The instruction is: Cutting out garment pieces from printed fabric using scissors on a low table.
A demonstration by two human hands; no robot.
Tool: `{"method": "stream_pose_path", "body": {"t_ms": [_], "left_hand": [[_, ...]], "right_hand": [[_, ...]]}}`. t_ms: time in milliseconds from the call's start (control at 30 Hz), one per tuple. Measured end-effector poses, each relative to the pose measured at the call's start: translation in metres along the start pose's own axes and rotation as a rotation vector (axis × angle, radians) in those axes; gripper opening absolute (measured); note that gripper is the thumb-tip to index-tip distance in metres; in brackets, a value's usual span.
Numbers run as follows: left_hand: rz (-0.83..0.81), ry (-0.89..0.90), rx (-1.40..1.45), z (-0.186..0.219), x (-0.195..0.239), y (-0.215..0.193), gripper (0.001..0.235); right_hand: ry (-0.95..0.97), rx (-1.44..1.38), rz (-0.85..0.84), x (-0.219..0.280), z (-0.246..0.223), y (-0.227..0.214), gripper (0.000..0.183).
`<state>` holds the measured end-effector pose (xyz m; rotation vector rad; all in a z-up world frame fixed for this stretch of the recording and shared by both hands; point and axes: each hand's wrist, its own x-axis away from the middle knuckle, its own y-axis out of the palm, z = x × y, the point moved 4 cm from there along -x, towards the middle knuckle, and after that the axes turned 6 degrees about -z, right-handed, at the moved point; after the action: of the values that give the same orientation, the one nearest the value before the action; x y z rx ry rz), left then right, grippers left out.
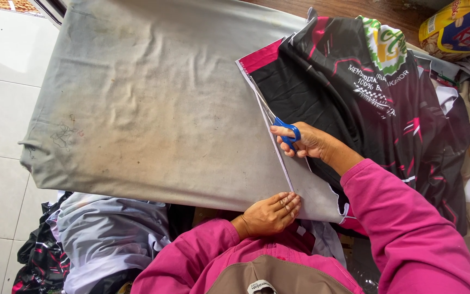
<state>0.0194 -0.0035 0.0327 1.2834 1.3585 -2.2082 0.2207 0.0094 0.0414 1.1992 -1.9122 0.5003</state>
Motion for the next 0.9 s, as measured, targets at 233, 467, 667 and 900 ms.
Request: {"method": "stream_pose_path", "body": {"t_ms": [233, 467, 667, 900], "left_hand": [[-0.007, -0.002, 0.009, 0.001, 0.003, 0.002, 0.023], [0.000, 0.001, 0.000, 0.001, 0.003, 0.002, 0.023], [-0.172, 0.030, -0.016, -0.001, 0.005, -0.001, 0.024], [-0.173, 0.032, -0.003, -0.002, 0.004, -0.003, 0.025]], "right_hand": [[0.007, 0.011, 0.004, -0.004, -0.004, -0.002, 0.044], [-0.009, 0.024, 0.024, -0.010, -0.003, -0.004, 0.042], [0.147, 0.070, 0.076, -0.001, -0.024, 0.006, 0.043], [0.072, 0.089, 0.078, -0.009, -0.024, 0.004, 0.036]]}}
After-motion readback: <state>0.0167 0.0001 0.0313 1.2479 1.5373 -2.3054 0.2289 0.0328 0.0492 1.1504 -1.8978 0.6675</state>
